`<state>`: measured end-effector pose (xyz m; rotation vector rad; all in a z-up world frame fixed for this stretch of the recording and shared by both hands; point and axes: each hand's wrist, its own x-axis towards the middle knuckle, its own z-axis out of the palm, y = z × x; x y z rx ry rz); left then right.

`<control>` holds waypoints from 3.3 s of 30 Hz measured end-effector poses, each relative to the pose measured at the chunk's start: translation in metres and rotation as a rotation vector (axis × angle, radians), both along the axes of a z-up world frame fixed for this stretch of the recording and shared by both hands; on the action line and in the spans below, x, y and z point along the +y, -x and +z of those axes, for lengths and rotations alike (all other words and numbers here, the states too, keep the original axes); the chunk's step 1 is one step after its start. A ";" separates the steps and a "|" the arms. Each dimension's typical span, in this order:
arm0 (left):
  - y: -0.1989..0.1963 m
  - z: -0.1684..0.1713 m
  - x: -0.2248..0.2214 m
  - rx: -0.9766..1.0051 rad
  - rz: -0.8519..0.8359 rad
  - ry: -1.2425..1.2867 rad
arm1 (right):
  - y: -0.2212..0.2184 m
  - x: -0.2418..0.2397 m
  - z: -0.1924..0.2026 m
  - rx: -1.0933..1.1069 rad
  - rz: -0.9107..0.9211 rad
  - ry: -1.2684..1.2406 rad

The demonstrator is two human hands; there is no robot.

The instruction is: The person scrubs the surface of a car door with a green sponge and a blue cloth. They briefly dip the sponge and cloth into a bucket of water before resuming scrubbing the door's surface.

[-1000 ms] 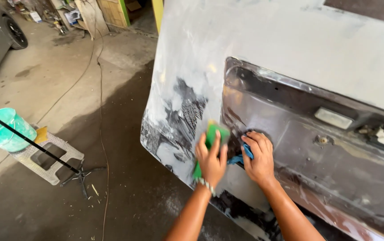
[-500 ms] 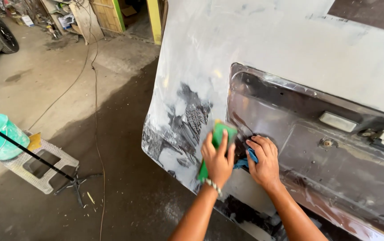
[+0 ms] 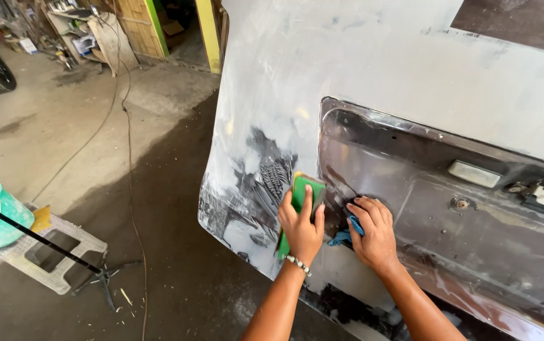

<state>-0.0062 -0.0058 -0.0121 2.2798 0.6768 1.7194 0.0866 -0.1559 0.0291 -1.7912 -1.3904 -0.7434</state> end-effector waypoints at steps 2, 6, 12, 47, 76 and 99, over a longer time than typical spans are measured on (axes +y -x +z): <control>-0.015 0.030 0.021 -0.021 0.006 -0.006 | 0.003 0.002 0.005 0.000 0.003 -0.006; -0.032 0.069 0.048 -0.048 0.014 -0.005 | 0.005 0.001 0.004 0.003 -0.011 0.003; -0.004 0.016 0.001 -0.046 0.003 -0.039 | 0.005 0.000 0.007 -0.010 0.002 -0.008; -0.034 0.081 0.059 -0.061 -0.011 0.008 | 0.003 0.005 0.003 0.000 -0.001 0.003; -0.022 0.069 0.018 -0.010 -0.007 -0.048 | 0.004 0.002 0.006 -0.018 0.006 0.026; 0.028 -0.030 -0.020 -0.059 0.006 0.099 | 0.016 0.002 0.025 -0.132 0.089 0.229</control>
